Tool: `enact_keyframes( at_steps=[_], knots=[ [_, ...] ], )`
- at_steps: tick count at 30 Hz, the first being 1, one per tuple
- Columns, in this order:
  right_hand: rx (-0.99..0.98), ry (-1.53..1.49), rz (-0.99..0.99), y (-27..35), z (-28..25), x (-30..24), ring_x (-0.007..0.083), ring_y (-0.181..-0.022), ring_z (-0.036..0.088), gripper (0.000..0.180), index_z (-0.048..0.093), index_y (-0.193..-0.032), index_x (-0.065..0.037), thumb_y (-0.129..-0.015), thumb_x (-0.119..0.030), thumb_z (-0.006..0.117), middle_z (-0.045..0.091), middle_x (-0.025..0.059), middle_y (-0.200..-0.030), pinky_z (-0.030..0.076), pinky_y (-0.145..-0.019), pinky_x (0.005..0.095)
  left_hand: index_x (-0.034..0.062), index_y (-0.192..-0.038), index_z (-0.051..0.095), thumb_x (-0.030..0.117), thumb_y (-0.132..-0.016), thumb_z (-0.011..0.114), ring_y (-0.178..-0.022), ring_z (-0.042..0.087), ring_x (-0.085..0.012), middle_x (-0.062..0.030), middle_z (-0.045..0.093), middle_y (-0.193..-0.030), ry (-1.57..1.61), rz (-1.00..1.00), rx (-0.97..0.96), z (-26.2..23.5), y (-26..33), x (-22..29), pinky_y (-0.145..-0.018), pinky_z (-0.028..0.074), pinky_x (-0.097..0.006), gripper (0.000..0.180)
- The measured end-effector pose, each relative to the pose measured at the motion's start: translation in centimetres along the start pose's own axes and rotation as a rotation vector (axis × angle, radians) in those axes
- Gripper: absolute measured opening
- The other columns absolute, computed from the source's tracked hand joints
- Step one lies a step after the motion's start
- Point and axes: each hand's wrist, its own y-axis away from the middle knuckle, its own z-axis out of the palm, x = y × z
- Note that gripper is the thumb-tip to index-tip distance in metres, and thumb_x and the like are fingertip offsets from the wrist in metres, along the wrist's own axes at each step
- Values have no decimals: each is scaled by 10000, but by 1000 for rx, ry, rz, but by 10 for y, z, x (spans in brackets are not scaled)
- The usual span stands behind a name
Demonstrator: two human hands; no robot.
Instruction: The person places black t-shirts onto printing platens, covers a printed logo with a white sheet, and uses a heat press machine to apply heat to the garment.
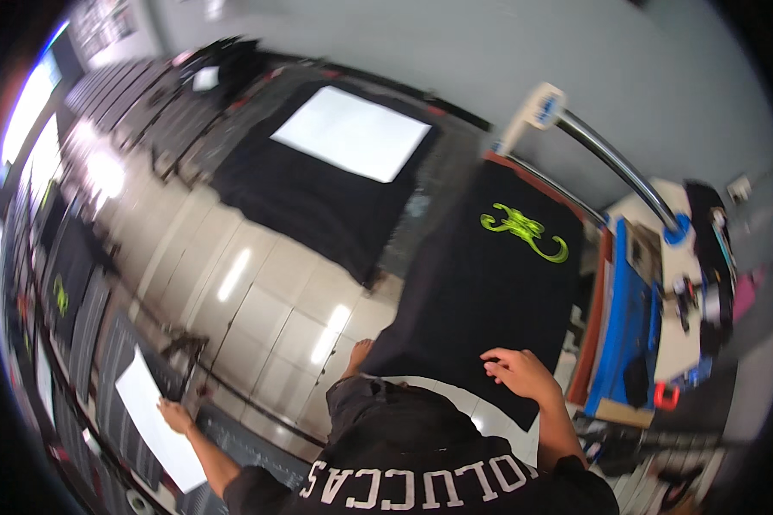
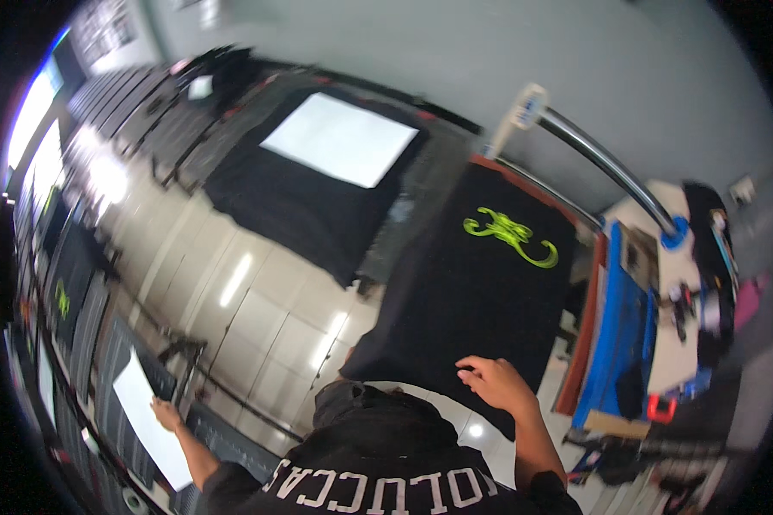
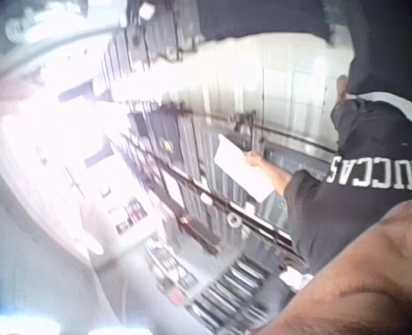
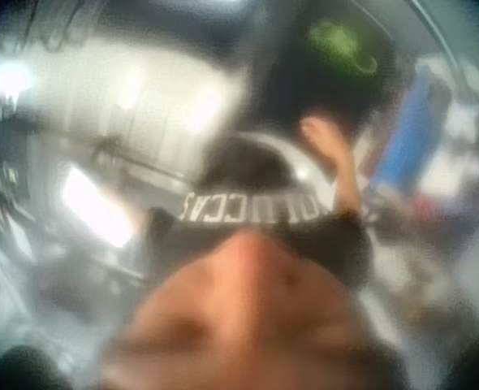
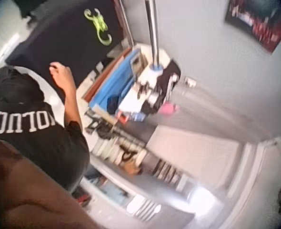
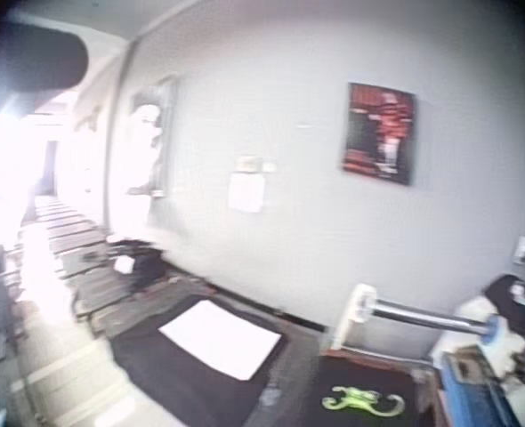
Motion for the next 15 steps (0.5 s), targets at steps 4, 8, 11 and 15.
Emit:
enact_keyframes(
  at_steps=[4,8,11,15],
  knots=[
    [139,-71,63,32,6,37,191,-782,721,287,659,-1199,-54,-960,-205,609,741,129,-901,560,-721,310,21,-1401,510,169,-1014,383,-1297,503,-380,-233,511,-1417,660,234,-71,-34,19,155,-1099,379,-402,433],
    [255,-177,98,71,13,64,189,-790,720,289,653,-1202,-50,-963,-207,611,740,127,-922,559,-740,308,-62,-1410,457,120,-1038,360,-1337,467,-287,-202,509,-1436,1076,758,-238,-126,142,383,-1135,317,-355,425],
    [329,-255,128,102,16,79,203,-801,723,286,650,-1206,-58,-961,-201,615,737,133,-909,555,-737,311,-16,-1307,562,6,-946,463,-1204,553,-323,-201,606,-1273,1041,1184,-203,-110,235,485,-1042,410,-408,375],
    [563,-418,92,158,13,112,179,-807,718,278,641,-1208,-52,-939,-122,628,735,125,-910,549,-723,296,-4,-1096,661,81,-904,537,-1025,597,-441,-240,660,-1054,794,1752,-359,-177,392,593,-908,465,-494,244]
  ],
)
